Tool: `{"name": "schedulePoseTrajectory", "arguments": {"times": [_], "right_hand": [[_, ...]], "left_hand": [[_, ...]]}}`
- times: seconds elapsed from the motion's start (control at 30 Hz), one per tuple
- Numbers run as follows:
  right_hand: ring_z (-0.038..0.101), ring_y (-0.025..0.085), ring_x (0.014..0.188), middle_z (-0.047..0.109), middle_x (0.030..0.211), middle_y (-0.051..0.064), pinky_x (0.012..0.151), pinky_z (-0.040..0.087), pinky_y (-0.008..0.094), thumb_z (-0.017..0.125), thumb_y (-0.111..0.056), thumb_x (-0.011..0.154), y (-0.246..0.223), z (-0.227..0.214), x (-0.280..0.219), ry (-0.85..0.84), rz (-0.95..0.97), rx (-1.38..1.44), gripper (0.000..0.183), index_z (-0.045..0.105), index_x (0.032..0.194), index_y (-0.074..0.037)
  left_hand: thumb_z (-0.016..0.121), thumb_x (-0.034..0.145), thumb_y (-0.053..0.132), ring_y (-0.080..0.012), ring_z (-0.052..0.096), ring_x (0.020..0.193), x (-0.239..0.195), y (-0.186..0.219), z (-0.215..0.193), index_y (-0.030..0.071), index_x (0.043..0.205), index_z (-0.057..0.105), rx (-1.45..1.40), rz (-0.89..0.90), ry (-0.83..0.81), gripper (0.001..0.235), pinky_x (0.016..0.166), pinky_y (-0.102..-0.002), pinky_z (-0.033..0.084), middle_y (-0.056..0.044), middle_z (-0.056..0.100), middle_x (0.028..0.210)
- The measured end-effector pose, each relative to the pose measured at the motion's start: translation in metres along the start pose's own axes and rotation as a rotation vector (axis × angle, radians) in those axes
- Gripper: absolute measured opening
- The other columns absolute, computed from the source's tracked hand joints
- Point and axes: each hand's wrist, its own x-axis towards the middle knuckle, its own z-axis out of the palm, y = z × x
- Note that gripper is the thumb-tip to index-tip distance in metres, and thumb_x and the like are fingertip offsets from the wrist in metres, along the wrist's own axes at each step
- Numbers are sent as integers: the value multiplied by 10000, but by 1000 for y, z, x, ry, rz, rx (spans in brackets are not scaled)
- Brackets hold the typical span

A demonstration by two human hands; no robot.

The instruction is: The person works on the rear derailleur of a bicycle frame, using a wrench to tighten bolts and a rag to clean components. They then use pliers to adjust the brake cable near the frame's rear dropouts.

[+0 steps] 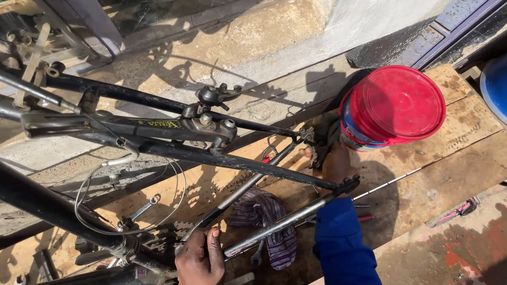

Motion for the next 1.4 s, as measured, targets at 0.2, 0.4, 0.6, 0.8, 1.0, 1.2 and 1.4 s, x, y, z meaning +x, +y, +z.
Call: {"name": "schedulePoseTrajectory", "arguments": {"times": [0.2,0.4,0.6,0.8,1.0,1.2,1.4], "right_hand": [[570,67,701,618,776,-28,589,481,219,581,-161,939,-145,-66,6,601,427,899,158,702,1028,-113],[414,302,879,396,946,140,769,354,415,479,-128,950,-180,-65,1,516,-128,271,134,422,932,-8],[400,313,702,424,799,144,627,344,394,472,183,765,-182,-85,21,408,-224,269,214,502,881,5],[408,296,661,419,779,155,580,339,411,514,-37,966,-192,-81,20,364,-187,245,143,442,848,1],[514,324,733,509,785,170,653,420,401,604,205,813,-192,-86,27,561,-309,189,184,539,814,32],[506,332,714,643,956,133,596,416,395,566,-101,918,-180,-106,14,365,-517,-115,192,720,1016,-42],[462,392,1372,512,1420,222,1170,424,503,441,-279,1043,-171,-75,-15,204,-131,291,422,561,1330,7]], "left_hand": [[547,934,332,-133,351,420,4,2,0,131,697,610,-51,-37,-23,317,415,-337,289,10,427,539],[536,932,371,-163,373,395,-1,-3,5,168,767,667,12,-82,-76,292,416,-363,272,8,501,536],[622,895,349,-125,318,397,3,15,5,155,658,629,-4,-156,-39,306,421,-332,256,30,455,496],[651,880,284,-99,263,382,9,26,1,134,620,563,-88,-169,-16,312,414,-325,220,39,524,539],[635,876,314,-106,297,349,10,15,-2,145,615,544,-91,-121,-13,325,390,-331,236,34,489,486],[620,884,323,-131,302,386,10,14,-2,127,583,488,-21,-107,-29,383,405,-340,253,7,376,488],[621,886,324,-107,288,333,7,23,-2,154,611,541,-32,-109,-17,333,394,-316,244,32,381,438]]}}
